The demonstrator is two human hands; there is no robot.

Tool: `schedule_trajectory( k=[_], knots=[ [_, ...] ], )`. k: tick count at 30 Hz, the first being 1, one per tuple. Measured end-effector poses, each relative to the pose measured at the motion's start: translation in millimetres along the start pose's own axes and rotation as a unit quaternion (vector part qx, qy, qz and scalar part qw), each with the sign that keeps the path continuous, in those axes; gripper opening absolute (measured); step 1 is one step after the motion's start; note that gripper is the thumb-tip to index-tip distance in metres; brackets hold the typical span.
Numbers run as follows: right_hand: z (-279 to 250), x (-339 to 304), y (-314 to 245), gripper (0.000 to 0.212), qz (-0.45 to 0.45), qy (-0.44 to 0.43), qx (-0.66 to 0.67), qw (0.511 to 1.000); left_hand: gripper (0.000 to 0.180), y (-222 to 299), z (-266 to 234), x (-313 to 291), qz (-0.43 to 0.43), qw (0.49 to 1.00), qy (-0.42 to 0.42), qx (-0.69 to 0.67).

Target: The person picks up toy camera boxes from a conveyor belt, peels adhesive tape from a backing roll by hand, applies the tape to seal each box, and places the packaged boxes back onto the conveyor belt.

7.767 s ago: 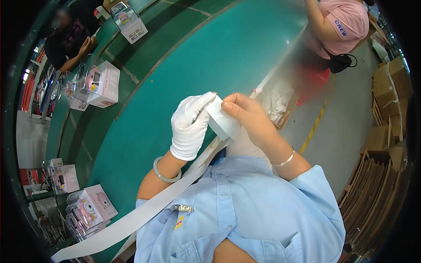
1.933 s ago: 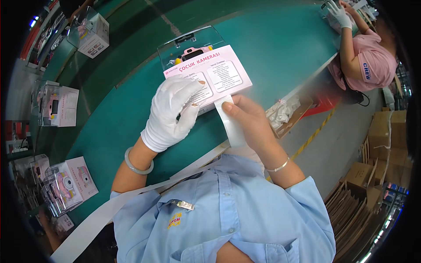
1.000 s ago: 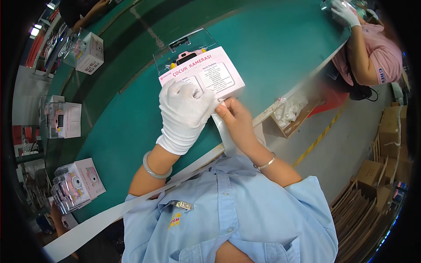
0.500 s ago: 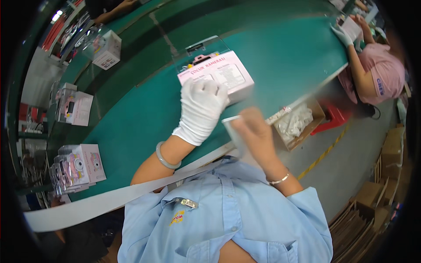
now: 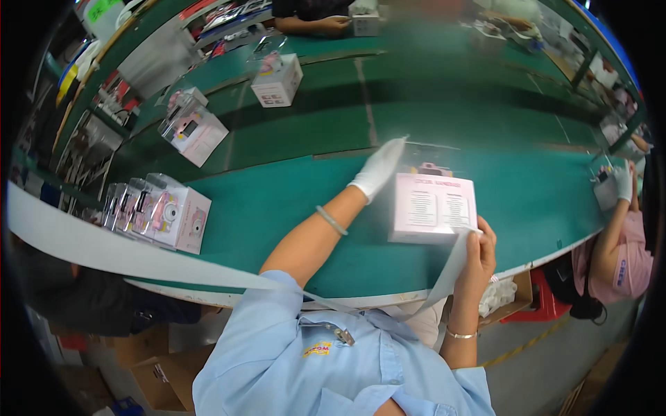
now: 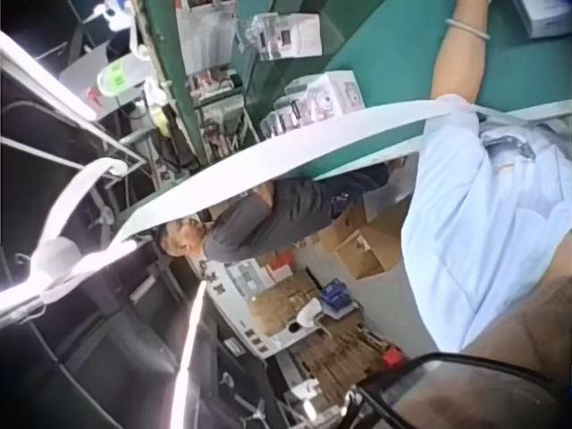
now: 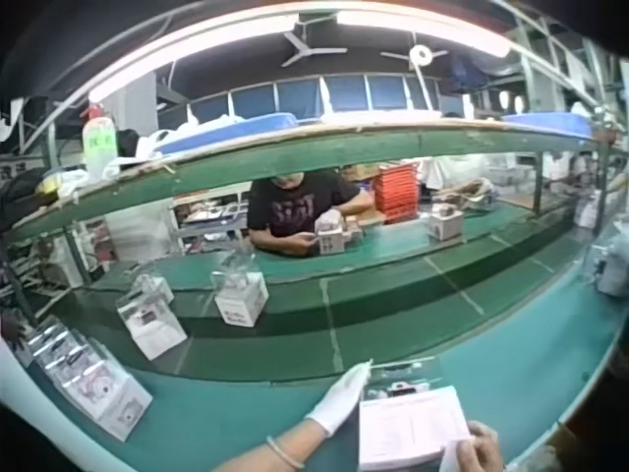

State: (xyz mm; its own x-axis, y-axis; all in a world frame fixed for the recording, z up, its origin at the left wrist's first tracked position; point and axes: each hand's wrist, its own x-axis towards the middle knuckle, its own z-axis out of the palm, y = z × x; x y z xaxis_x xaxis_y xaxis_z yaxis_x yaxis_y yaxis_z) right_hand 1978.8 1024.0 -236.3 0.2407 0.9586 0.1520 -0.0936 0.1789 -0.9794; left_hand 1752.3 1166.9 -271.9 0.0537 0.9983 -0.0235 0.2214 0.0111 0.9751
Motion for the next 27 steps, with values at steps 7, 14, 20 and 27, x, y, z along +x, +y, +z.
schedule_trajectory(
  k=[7, 14, 20, 27],
  knots=[
    [-32.5, 4.3, 9.3, 0.013, 0.104, 0.059, 0.172, 0.978, 0.052, 76.1, 32.1, -13.2, -0.108, 0.979, -0.020, -0.174],
    [-46.5, 3.2, -4.1, 0.017, 0.112, 0.039, 0.081, 0.990, 0.054, 120.9, -20.9, 41.5, 0.392, 0.836, 0.242, 0.299],
    [-48.6, -6.8, 19.8, 0.017, 0.130, -0.023, 0.071, 0.989, 0.057, 100.7, -88.1, 75.7, 0.427, 0.699, 0.359, 0.448],
    [-38.3, 3.3, -14.4, 0.016, 0.095, -0.053, -0.031, 0.994, 0.059, 76.8, -99.3, 59.5, 0.254, 0.732, 0.372, 0.511]
  ],
)
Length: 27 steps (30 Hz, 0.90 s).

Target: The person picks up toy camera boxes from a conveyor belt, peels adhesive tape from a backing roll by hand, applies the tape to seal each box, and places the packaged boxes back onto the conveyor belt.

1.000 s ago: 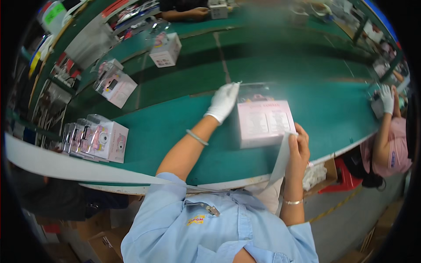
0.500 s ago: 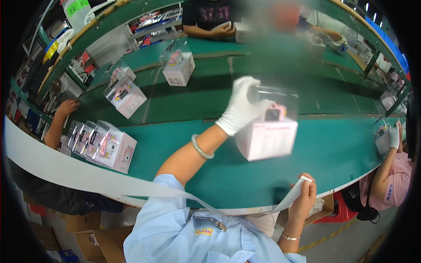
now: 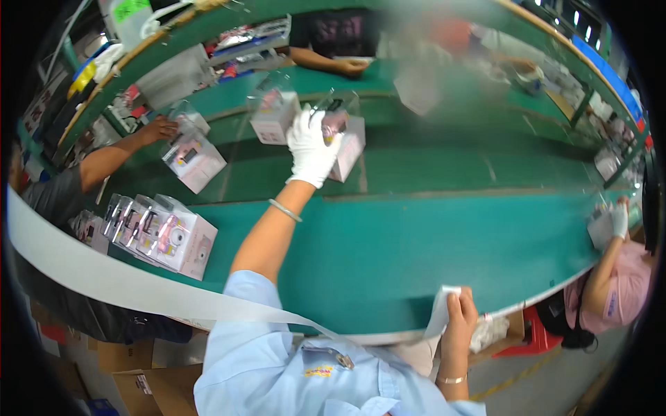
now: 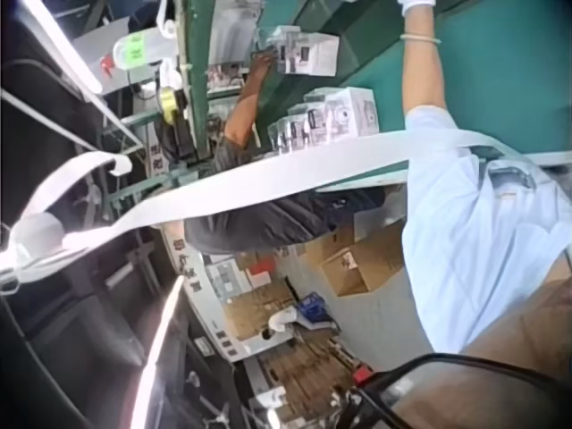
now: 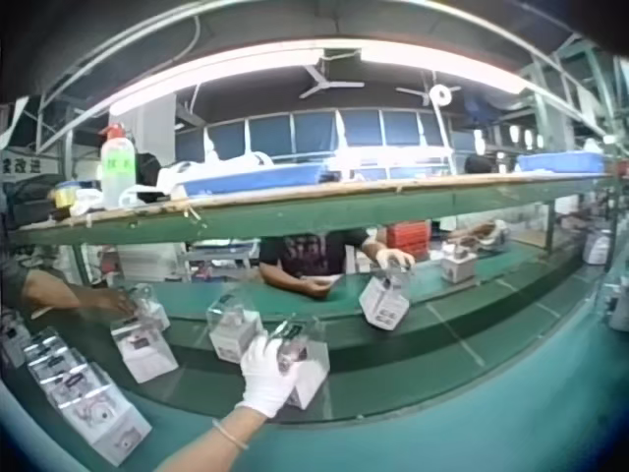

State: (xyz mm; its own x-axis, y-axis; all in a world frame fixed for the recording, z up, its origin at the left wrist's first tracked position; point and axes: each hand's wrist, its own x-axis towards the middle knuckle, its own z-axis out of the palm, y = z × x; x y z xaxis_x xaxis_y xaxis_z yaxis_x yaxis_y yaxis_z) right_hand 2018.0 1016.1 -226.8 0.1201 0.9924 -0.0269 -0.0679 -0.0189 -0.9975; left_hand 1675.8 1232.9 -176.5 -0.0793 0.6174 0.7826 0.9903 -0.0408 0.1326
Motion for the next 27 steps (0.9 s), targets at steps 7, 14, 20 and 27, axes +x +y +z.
schedule_trajectory(
  k=[7, 14, 20, 27],
  knots=[
    [-12.3, 20.0, -34.2, 0.015, 0.074, -0.052, -0.005, 0.996, 0.042, 121.4, -92.3, -76.1, 0.029, 0.863, -0.323, -0.387],
    [-31.6, -19.4, -36.3, 0.023, 0.060, 0.013, 0.147, 0.987, 0.052, 204.4, -116.9, -139.0, 0.002, 0.633, -0.520, -0.574],
    [-57.7, -35.5, -31.9, 0.019, 0.026, 0.024, 0.088, 0.995, 0.049, 229.0, -135.2, -144.2, -0.195, 0.479, -0.601, -0.610],
    [-70.0, -40.3, -35.3, 0.024, 0.033, 0.000, 0.070, 0.997, 0.030, 255.2, -139.3, -151.8, -0.239, 0.529, -0.551, -0.600]
  ],
)
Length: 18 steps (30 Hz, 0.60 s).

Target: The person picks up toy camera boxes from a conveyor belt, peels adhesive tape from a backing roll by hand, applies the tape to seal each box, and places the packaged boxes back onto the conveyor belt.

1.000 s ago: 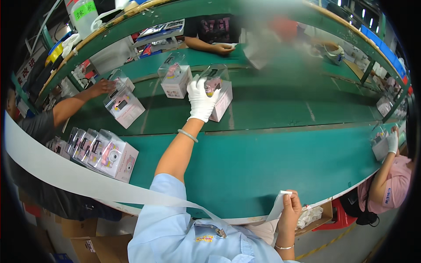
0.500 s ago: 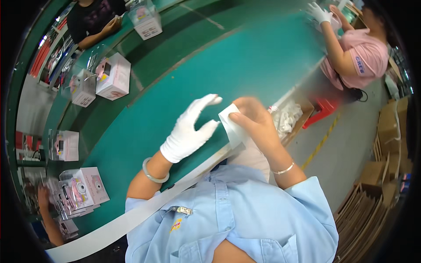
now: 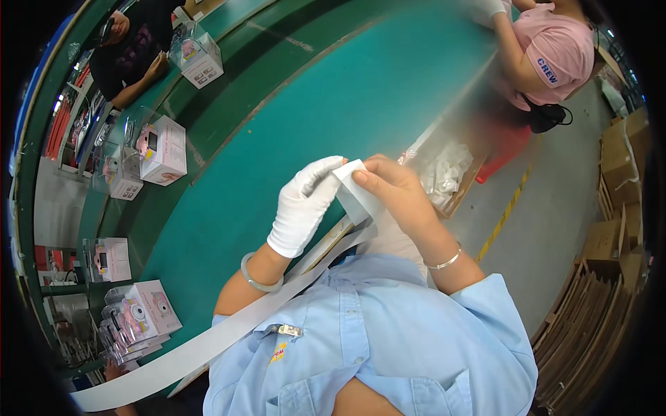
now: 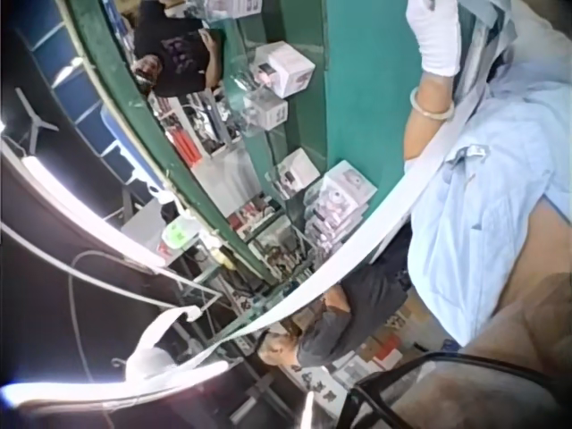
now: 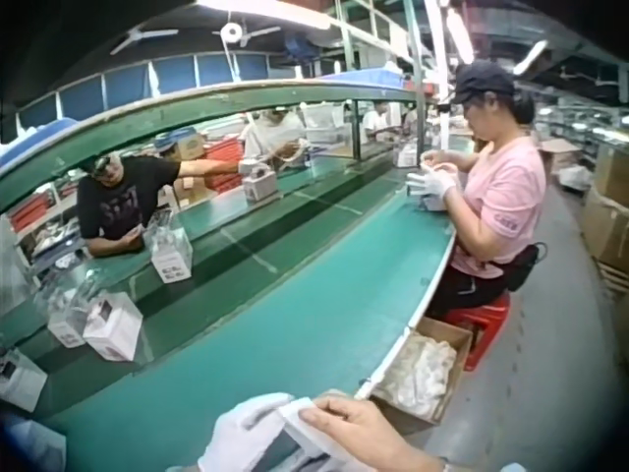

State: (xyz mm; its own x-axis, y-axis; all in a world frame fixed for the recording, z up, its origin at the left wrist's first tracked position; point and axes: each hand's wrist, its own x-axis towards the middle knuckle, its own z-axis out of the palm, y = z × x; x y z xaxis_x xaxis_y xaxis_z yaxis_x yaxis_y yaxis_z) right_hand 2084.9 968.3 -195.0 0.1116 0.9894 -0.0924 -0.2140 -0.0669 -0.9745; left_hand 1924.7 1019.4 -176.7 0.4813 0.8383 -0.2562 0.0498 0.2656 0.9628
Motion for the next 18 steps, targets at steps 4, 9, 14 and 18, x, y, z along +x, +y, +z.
schedule_trajectory(
  k=[4, 9, 14, 18],
  knots=[
    [-8.3, -2.1, -11.0, 0.028, 0.058, -0.017, 0.061, 0.996, 0.019, 1.3, 6.1, 5.7, 0.067, 0.995, 0.073, 0.001],
    [-18.5, -3.6, -8.1, 0.031, 0.093, -0.049, 0.112, 0.988, 0.017, -0.8, 11.6, 14.6, 0.093, 0.989, 0.111, -0.008],
    [-20.1, -2.4, -11.0, 0.027, 0.093, -0.044, 0.093, 0.990, 0.017, -5.6, 18.3, 20.0, 0.122, 0.986, 0.112, 0.010],
    [-23.4, 0.8, -14.2, 0.027, 0.111, -0.055, 0.100, 0.987, 0.016, -10.0, 23.6, 26.3, 0.130, 0.985, 0.111, 0.021]
  ],
)
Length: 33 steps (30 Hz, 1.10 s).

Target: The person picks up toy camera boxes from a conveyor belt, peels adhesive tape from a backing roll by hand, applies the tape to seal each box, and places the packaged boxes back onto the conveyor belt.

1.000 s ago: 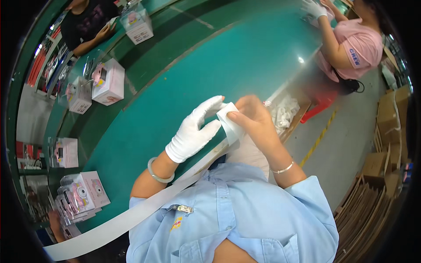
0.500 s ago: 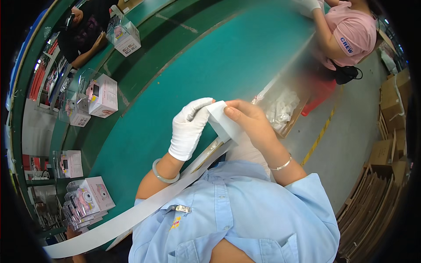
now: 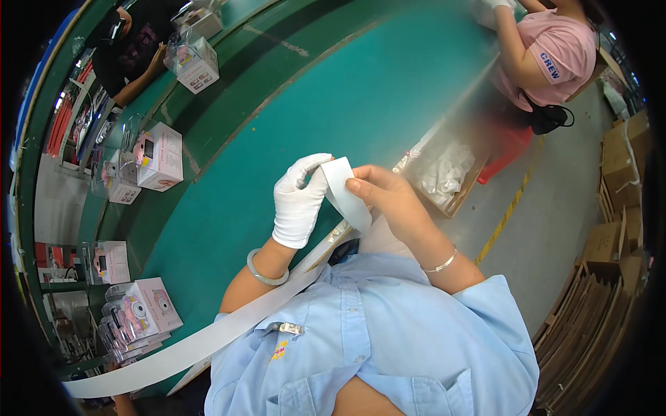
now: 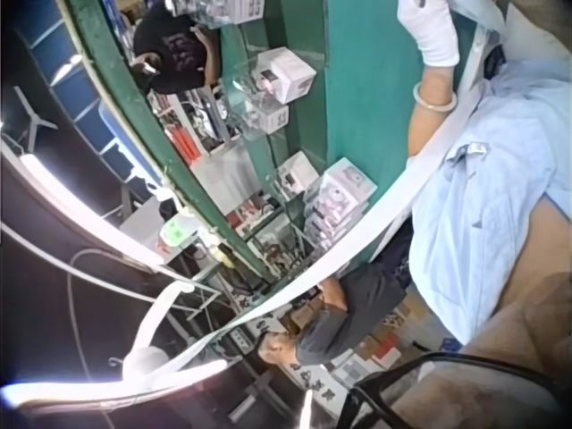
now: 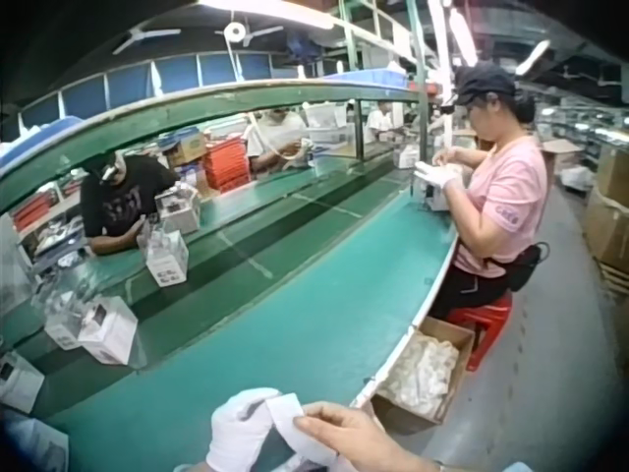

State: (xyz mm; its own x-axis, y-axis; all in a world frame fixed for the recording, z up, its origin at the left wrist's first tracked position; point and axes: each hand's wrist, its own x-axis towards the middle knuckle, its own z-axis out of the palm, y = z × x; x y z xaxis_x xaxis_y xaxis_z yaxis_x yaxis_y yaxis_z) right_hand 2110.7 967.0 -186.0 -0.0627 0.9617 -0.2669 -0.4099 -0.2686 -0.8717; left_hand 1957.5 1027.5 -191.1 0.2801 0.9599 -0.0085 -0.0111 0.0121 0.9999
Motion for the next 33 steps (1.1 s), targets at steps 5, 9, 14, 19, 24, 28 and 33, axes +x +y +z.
schedule_trajectory(
  k=[5, 9, 14, 19, 24, 28, 33],
  knots=[
    [-4.6, 2.9, -3.3, 0.023, -0.028, 0.006, 0.020, 0.999, 0.012, 3.2, 6.2, 4.5, 0.058, 0.995, -0.028, 0.080],
    [-8.6, 3.4, -6.9, 0.023, -0.045, 0.020, 0.009, 0.999, 0.011, 3.5, 11.9, 8.7, 0.125, 0.979, -0.040, 0.159],
    [-14.6, 2.6, -19.0, 0.021, -0.028, 0.024, 0.017, 0.999, 0.013, 4.4, 18.7, 15.7, 0.174, 0.965, -0.038, 0.195],
    [-21.5, 4.6, -23.5, 0.020, -0.047, 0.019, 0.011, 0.999, 0.014, 8.5, 25.2, 22.8, 0.258, 0.931, -0.041, 0.256],
    [-29.5, 12.8, -16.5, 0.019, -0.160, 0.075, -0.053, 0.983, 0.012, 21.0, 35.3, 22.5, 0.048, 0.988, -0.120, 0.088],
    [-37.7, 13.7, -27.5, 0.015, -0.195, 0.082, -0.100, 0.972, 0.013, 19.1, 32.8, 30.0, 0.055, 0.974, -0.159, 0.150],
    [-48.8, 19.5, -32.1, 0.009, -0.191, 0.048, -0.114, 0.974, 0.012, 24.9, 36.5, 37.7, 0.057, 0.963, -0.204, 0.165]
  ],
)
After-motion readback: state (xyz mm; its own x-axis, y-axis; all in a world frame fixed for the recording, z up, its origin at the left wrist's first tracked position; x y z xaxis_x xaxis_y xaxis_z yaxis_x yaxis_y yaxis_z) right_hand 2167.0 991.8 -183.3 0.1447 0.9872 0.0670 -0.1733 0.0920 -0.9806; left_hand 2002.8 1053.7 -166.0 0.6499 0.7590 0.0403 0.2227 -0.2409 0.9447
